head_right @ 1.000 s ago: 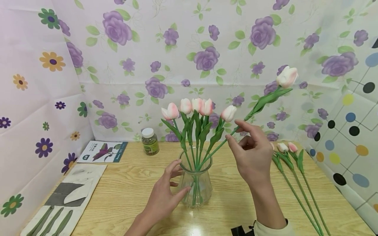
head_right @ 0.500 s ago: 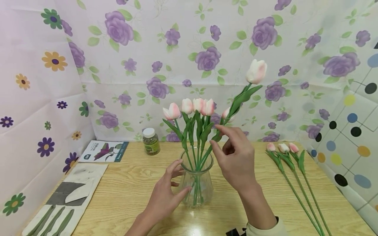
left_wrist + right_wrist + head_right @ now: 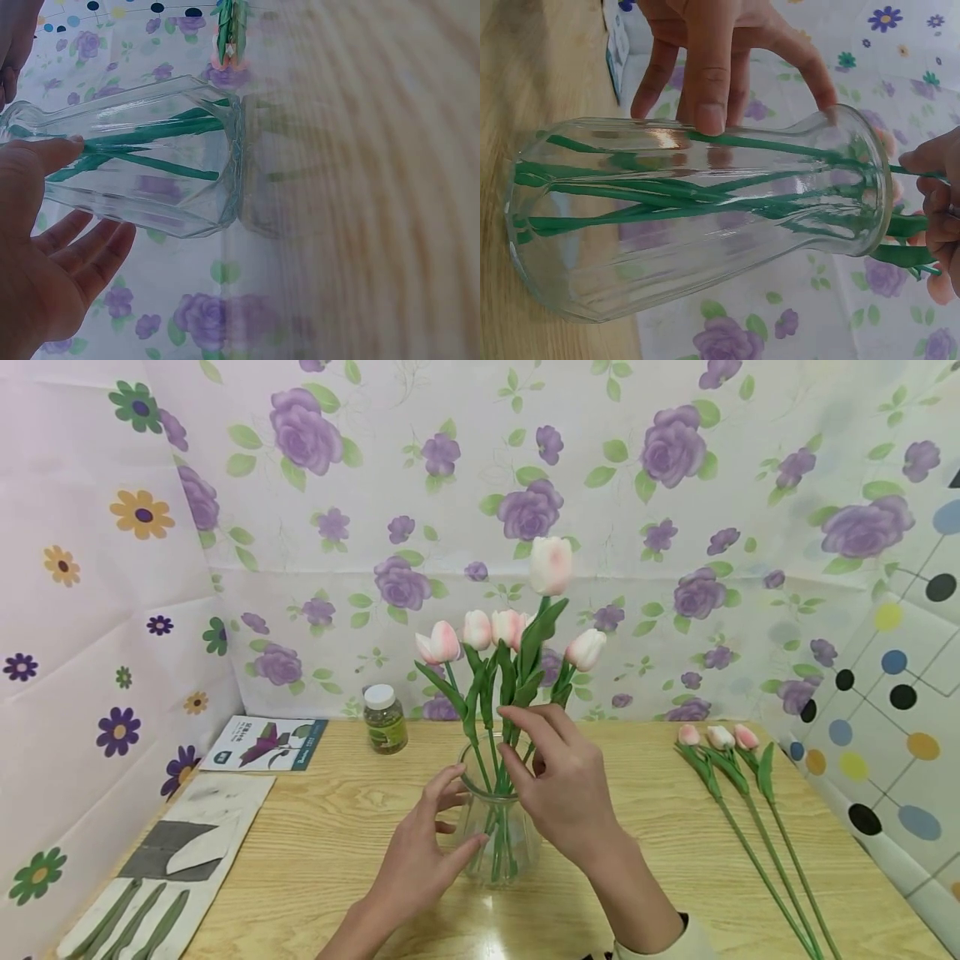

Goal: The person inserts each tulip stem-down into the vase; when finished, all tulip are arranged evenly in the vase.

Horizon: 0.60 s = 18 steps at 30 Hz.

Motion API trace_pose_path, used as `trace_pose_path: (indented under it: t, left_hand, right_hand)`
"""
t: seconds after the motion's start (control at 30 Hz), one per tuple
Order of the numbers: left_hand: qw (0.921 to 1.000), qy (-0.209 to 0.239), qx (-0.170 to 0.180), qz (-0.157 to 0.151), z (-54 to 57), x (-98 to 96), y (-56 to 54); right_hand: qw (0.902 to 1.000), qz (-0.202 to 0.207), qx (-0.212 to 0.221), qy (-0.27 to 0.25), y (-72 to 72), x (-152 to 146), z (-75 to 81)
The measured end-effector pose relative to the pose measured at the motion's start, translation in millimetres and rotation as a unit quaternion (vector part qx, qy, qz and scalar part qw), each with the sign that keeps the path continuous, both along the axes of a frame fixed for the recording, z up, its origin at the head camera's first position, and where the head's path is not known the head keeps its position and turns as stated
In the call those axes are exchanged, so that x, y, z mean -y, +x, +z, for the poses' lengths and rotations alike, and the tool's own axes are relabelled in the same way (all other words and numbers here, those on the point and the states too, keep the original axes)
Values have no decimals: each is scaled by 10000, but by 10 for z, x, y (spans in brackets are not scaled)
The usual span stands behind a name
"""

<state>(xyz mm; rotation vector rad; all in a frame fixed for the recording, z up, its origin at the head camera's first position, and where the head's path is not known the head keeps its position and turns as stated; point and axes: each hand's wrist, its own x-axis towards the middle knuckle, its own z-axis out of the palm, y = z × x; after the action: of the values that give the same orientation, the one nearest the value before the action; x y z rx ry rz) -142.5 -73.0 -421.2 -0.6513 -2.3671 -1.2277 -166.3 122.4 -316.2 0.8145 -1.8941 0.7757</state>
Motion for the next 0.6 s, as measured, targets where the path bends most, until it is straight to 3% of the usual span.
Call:
trace_pose_path:
  t: [0.37,0.6]
  left_hand:
    - [10000,-8,78,-41,-2,11,-8]
    - [9999,-33,156,-13,4,10,4]
  right_hand:
    - [9982,67,489,343,-35,62,-98]
    - [9952,-147,846,459,-31,99,-121]
